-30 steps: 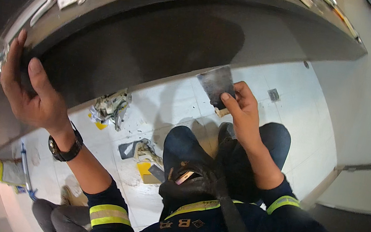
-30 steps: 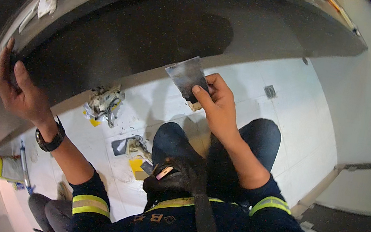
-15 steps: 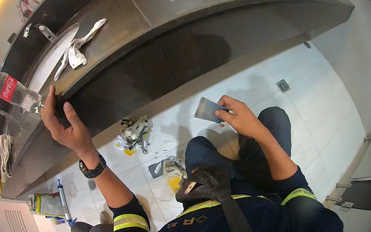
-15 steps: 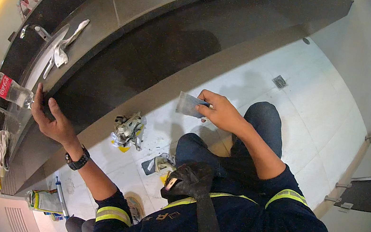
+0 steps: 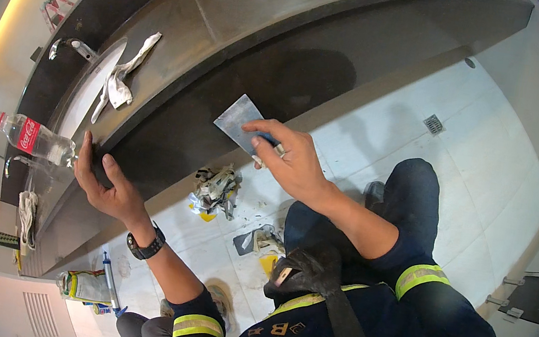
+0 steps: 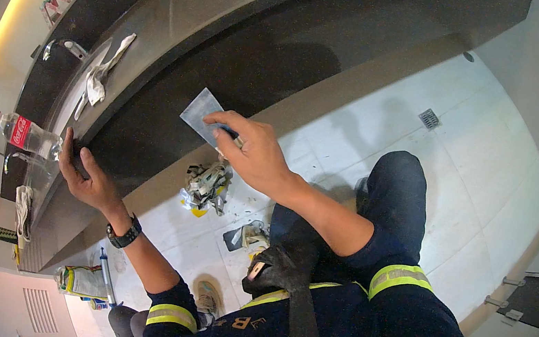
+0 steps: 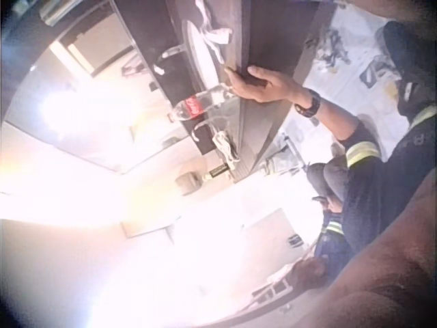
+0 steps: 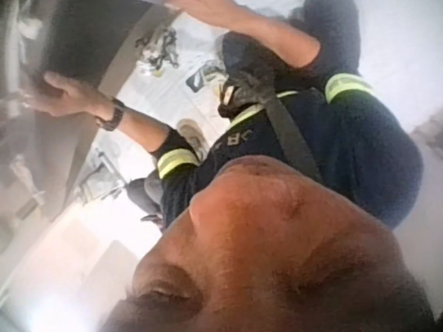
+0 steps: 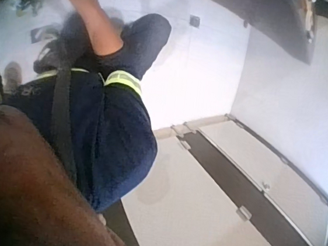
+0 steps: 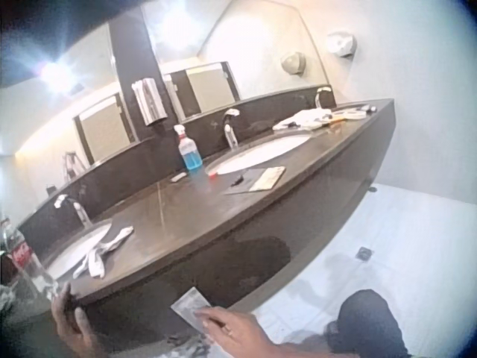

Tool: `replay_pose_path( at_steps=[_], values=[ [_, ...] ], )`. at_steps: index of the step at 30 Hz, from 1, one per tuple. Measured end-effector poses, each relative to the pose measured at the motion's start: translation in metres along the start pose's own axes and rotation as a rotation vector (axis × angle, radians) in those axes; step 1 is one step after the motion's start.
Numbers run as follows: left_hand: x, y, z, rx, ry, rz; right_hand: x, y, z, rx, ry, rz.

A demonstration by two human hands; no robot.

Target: The person uses a metal scraper to remove adhesive residue from the edge of a bathroom countertop. They repeatedly scrape the same area, occasionally lifting the scraper to inspect the removed material and the surface.

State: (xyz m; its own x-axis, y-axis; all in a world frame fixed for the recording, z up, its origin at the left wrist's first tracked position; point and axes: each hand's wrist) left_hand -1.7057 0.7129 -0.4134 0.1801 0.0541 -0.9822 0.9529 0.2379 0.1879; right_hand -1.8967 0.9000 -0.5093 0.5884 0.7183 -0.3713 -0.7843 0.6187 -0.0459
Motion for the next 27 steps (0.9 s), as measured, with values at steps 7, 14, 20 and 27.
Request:
replay_pose_path(
  at_steps=[7, 14, 20, 27],
  values=[
    [0.003, 0.002, 0.002, -0.04, 0.0, 0.002, -0.008, -0.007, 0.023, -0.07, -0.126, 0.09],
    [0.004, 0.002, 0.004, 0.006, 0.023, 0.014, -0.01, -0.013, 0.028, -0.141, -0.129, 0.032],
    [0.004, 0.004, 0.005, 0.013, 0.025, 0.02, -0.018, -0.018, 0.045, -0.218, -0.069, 0.016],
    [0.003, 0.004, 0.005, -0.03, -0.002, 0.03, -0.014, -0.025, 0.045, -0.343, -0.167, 0.005]
  ],
)
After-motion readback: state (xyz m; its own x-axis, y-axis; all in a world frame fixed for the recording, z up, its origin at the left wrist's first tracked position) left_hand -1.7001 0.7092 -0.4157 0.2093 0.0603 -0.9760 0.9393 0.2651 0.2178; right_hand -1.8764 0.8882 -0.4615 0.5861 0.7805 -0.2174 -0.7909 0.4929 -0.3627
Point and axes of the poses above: each hand's wrist, its own x-axis away from the middle knuckle, its own y-axis out of the back of the hand, z = x × y, and after that the axes turned 8 degrees about -y, right-handed
